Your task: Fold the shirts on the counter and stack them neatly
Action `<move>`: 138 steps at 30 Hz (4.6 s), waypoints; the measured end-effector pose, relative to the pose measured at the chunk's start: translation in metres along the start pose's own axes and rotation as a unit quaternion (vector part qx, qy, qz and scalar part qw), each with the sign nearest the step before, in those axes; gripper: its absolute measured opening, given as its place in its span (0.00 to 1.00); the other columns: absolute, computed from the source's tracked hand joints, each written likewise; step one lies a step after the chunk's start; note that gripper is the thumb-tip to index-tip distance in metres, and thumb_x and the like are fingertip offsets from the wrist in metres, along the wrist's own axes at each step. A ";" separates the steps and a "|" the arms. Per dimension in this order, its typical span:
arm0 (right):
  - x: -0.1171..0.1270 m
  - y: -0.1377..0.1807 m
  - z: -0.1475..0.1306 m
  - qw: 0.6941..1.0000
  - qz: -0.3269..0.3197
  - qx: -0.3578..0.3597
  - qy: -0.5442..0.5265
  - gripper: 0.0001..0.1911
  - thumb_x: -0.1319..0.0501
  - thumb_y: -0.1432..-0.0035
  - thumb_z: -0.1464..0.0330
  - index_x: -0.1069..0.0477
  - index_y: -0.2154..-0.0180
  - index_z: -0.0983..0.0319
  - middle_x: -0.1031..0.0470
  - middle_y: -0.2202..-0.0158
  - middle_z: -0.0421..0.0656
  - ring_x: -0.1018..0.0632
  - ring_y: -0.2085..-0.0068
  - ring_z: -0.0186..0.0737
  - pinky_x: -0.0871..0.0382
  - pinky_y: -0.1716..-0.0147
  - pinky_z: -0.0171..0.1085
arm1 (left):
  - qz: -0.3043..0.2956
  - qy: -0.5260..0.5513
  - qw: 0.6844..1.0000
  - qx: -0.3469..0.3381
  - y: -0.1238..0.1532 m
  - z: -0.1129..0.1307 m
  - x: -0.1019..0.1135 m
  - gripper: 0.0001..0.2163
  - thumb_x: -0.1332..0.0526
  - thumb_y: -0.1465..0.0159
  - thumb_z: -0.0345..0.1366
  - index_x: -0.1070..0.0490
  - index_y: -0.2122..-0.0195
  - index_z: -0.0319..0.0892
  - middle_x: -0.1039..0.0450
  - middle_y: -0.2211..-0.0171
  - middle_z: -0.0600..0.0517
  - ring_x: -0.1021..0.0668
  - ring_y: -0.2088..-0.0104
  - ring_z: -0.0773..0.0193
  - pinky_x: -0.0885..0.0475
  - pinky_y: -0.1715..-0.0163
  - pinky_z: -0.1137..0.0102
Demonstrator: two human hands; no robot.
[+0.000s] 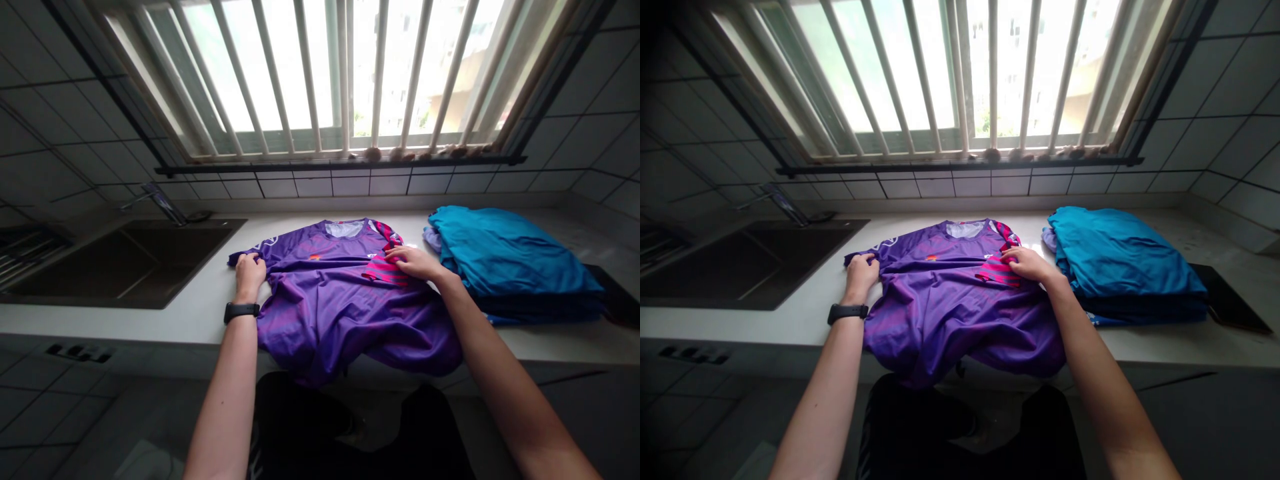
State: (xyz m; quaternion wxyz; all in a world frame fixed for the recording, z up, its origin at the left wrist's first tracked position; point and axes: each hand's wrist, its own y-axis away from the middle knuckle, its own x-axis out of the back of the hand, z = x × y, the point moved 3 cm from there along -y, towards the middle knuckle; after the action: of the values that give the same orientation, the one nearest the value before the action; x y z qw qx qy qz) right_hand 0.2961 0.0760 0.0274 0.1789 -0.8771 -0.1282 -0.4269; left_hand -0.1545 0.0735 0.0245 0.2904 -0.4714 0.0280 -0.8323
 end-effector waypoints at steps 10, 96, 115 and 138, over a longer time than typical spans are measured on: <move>-0.001 0.000 0.018 0.994 0.001 -0.085 0.070 0.14 0.40 0.36 0.71 0.17 0.54 0.59 0.20 0.41 0.47 0.20 0.41 0.51 0.30 0.38 0.45 | 0.020 0.177 0.951 -0.253 0.019 0.031 0.017 0.15 0.44 0.39 0.31 0.18 0.58 0.43 0.19 0.49 0.47 0.21 0.43 0.54 0.31 0.35 0.60; -0.011 -0.004 0.003 0.997 0.000 0.054 0.046 0.12 0.36 0.37 0.64 0.19 0.53 0.58 0.19 0.47 0.48 0.20 0.44 0.49 0.28 0.40 0.46 | -0.247 0.129 0.883 -0.377 0.045 0.064 -0.010 0.21 0.45 0.35 0.55 0.23 0.62 0.44 0.18 0.60 0.46 0.19 0.54 0.51 0.31 0.40 0.57; 0.005 -0.002 -0.016 0.986 0.157 0.003 0.060 0.12 0.39 0.38 0.69 0.18 0.57 0.60 0.18 0.58 0.47 0.19 0.56 0.47 0.25 0.49 0.42 | -0.153 -0.063 0.943 -0.289 0.015 0.083 -0.050 0.08 0.45 0.32 0.36 0.27 0.62 0.43 0.23 0.56 0.39 0.19 0.58 0.47 0.24 0.57 0.58; -0.018 -0.010 -0.024 0.983 0.162 -0.042 0.070 0.07 0.41 0.35 0.70 0.23 0.62 0.62 0.18 0.60 0.47 0.20 0.59 0.43 0.29 0.56 0.37 | -0.128 -0.055 0.962 -0.235 0.037 0.146 -0.019 0.09 0.47 0.34 0.35 0.27 0.61 0.42 0.22 0.67 0.46 0.22 0.66 0.59 0.32 0.64 0.69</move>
State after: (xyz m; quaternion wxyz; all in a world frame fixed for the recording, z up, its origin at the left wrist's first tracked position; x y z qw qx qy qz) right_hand 0.2648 0.0735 0.0293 0.2176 -0.8609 0.0467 -0.4575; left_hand -0.0128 0.0858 0.0788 0.0632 -0.5713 0.1464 -0.8051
